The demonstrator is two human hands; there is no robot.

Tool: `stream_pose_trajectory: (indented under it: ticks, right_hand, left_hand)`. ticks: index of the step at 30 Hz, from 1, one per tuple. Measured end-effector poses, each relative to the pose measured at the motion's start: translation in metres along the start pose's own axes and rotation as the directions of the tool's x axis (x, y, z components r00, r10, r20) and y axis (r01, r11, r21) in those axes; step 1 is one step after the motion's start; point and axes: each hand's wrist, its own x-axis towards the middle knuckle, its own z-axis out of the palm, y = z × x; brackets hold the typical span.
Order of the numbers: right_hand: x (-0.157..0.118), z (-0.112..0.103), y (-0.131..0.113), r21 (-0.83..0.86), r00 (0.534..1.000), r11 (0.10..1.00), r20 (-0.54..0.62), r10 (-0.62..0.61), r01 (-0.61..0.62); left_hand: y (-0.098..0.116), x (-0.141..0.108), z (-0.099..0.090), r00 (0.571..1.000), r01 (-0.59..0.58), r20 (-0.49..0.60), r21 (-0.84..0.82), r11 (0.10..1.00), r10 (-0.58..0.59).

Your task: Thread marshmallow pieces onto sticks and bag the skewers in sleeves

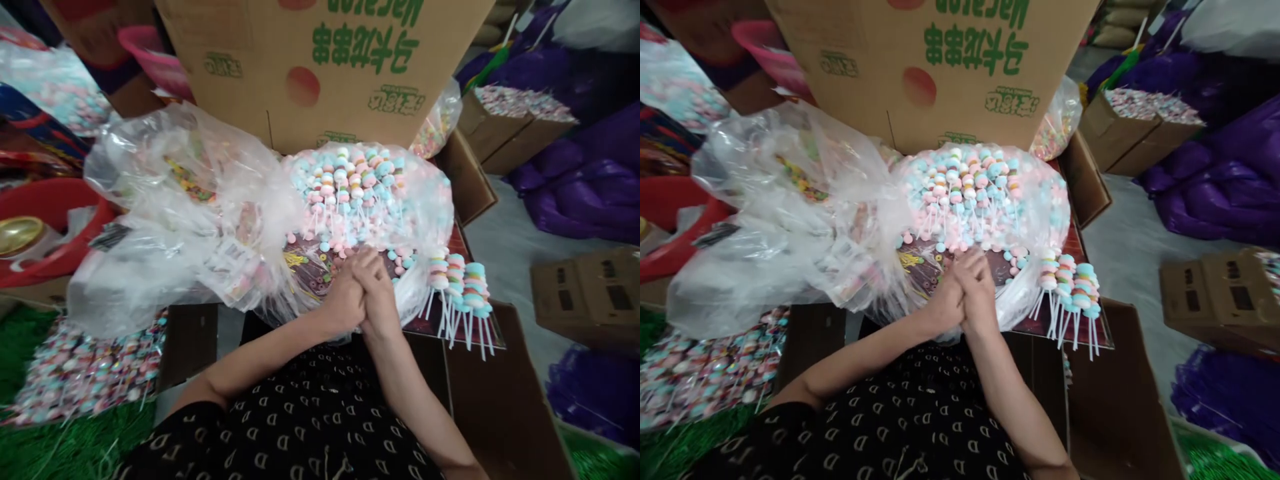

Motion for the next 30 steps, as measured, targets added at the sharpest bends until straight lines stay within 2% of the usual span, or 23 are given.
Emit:
stream_pose_trajectory:
  ticks: [3,6,7,9,11,13,15,16,18,20,22,24,26,28,29,30]
  right_hand:
    - [0.017,-0.011,-0.005,0.139,0.996,0.987,-0.028,0.087,-0.082]
    - [0.023,-0.021,-0.007,0.248,0.988,0.962,-0.070,0.139,-0.118]
    - [0.023,-0.023,-0.007,0.288,0.988,0.951,-0.067,0.141,-0.116]
    - [0.023,-0.026,-0.005,0.379,0.991,0.919,-0.036,0.132,-0.108]
    - [0.022,-0.029,-0.002,0.452,0.991,0.883,0.006,0.133,-0.122]
    - [0.021,-0.029,0.002,0.469,0.987,0.870,0.036,0.154,-0.153]
    - [0.019,-0.029,0.007,0.429,0.979,0.881,0.059,0.193,-0.200]
    - [0.018,-0.029,0.011,0.392,0.976,0.894,0.057,0.210,-0.215]
    - [0.016,-0.029,0.020,0.292,0.978,0.934,0.021,0.207,-0.204]
    - [0.015,-0.032,0.029,0.153,0.992,0.982,-0.050,0.116,-0.107]
    - [0.017,-0.039,0.032,-0.057,0.993,0.997,-0.109,-0.052,0.046]
    - [0.020,-0.049,0.025,-0.250,0.970,0.954,-0.136,-0.201,0.162]
    - [0.020,-0.059,0.010,-0.367,0.933,0.895,-0.150,-0.327,0.255]
    - [0.016,-0.063,-0.004,-0.487,0.843,0.770,-0.117,-0.526,0.413]
    - [0.013,-0.062,-0.007,-0.560,0.798,0.679,-0.051,-0.601,0.476]
    - [0.010,-0.061,-0.007,-0.627,0.776,0.582,0.055,-0.629,0.517]
  left_hand:
    - [0.006,-0.010,0.003,0.972,0.005,0.235,-0.007,1.000,-0.003]
    - [0.020,-0.015,0.003,0.940,0.218,0.311,-0.233,0.948,-0.140]
    - [0.025,-0.015,0.003,0.929,0.301,0.316,-0.348,0.888,-0.191]
    - [0.033,-0.012,0.004,0.900,0.425,0.342,-0.558,0.713,-0.269]
    - [0.037,-0.008,0.006,0.874,0.486,0.372,-0.687,0.539,-0.313]
    - [0.037,-0.006,0.009,0.858,0.504,0.371,-0.742,0.441,-0.355]
    - [0.030,-0.009,0.012,0.861,0.490,0.324,-0.733,0.471,-0.392]
    - [0.025,-0.012,0.014,0.874,0.473,0.293,-0.698,0.538,-0.389]
    - [0.015,-0.019,0.016,0.917,0.399,0.236,-0.555,0.730,-0.322]
    - [0.007,-0.024,0.016,0.959,0.254,0.214,-0.346,0.903,-0.188]
    - [0.004,-0.026,0.011,0.976,0.082,0.214,-0.177,0.981,-0.043]
    - [0.006,-0.022,0.004,0.975,-0.029,0.217,-0.126,0.992,0.056]
    - [0.010,-0.015,-0.003,0.981,-0.001,0.191,-0.187,0.982,0.037]
    - [0.014,-0.007,-0.008,0.981,0.179,0.129,-0.340,0.923,-0.143]
    - [0.016,-0.004,-0.009,0.955,0.296,0.128,-0.437,0.850,-0.267]
    - [0.018,-0.002,-0.010,0.916,0.392,0.143,-0.520,0.759,-0.375]
